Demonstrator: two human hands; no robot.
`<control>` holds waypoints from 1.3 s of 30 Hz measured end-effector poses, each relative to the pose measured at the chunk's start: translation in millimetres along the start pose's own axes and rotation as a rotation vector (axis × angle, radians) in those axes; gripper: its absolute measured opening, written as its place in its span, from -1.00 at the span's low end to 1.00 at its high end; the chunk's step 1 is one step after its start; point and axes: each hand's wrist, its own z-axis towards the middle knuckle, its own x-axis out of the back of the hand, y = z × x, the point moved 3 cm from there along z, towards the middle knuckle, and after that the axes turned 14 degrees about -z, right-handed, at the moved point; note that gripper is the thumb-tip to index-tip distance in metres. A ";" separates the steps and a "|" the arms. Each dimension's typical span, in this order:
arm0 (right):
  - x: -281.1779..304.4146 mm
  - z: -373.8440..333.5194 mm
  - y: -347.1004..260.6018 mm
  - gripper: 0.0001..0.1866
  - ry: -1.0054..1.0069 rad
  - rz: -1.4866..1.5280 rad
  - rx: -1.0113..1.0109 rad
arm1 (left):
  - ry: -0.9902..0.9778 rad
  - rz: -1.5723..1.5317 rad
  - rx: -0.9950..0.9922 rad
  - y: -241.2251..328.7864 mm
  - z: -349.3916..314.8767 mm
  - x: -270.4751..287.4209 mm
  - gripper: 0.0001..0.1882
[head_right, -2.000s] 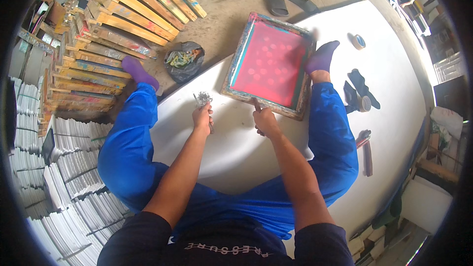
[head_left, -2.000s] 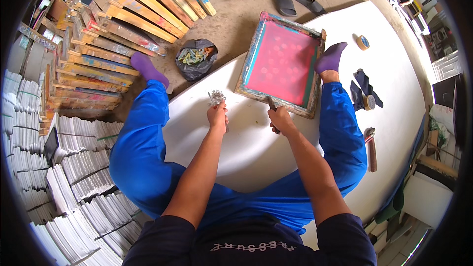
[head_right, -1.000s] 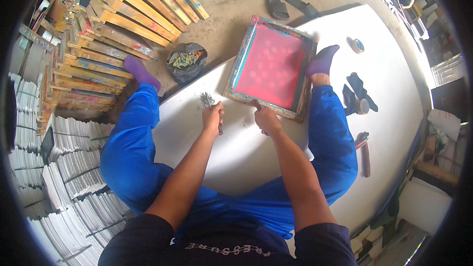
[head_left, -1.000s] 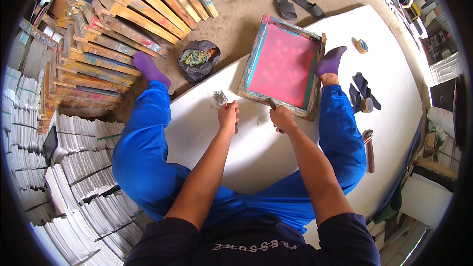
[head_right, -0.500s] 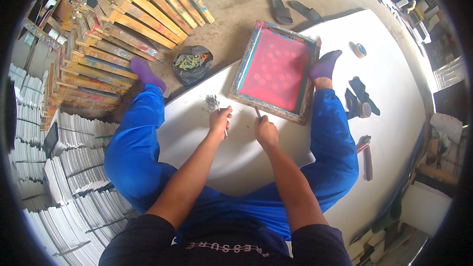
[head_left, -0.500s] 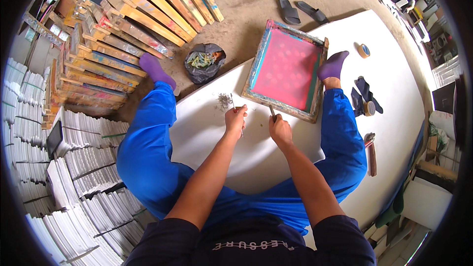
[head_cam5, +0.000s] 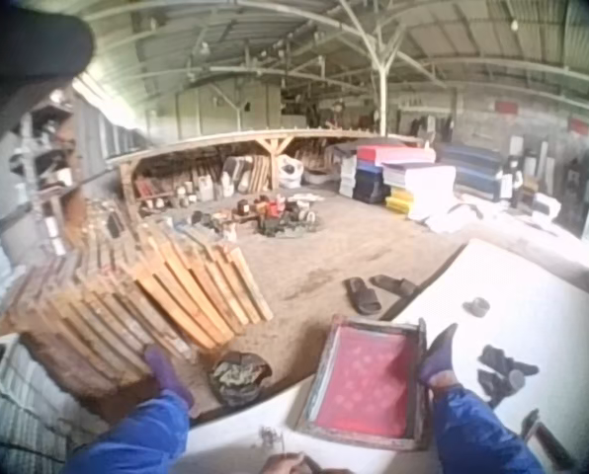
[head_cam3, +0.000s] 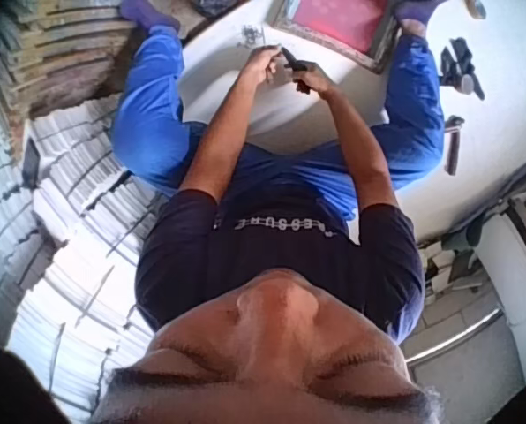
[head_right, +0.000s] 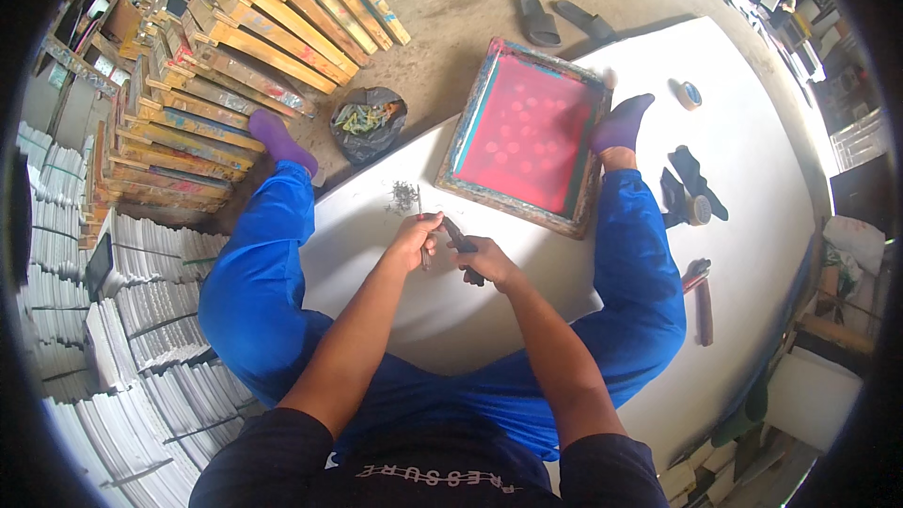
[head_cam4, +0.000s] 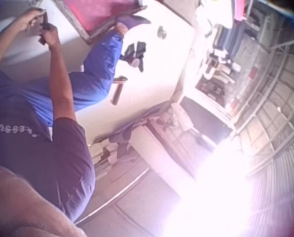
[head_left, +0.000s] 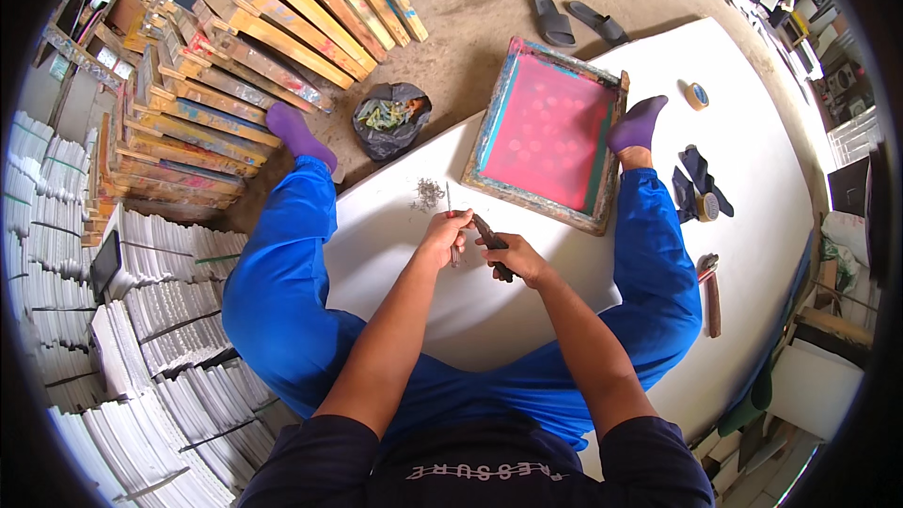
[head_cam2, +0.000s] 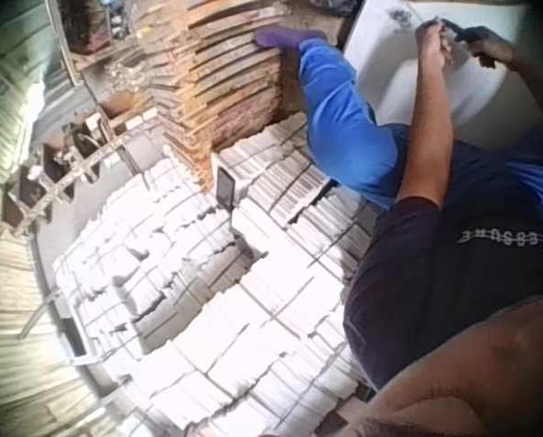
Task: The person sits on the floor and repeatedly hammers nails into the wooden frame of a screen printing frame. They hold the nails with one hand and use a hammer with the other to drive them into the frame.
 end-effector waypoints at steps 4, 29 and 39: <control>-0.5 -0.7 -2.6 -0.52 -0.123 0.142 -0.073 | 0.087 0.070 -0.057 -1.7 3.2 -3.3 -0.74; 114.8 2.9 14.6 -0.43 -0.189 0.275 -0.378 | 0.526 0.088 -0.360 22.2 10.0 26.0 -0.64; 101.6 5.1 8.8 -0.69 0.150 -0.127 -0.393 | 0.507 0.076 -0.367 23.8 6.2 19.9 -0.64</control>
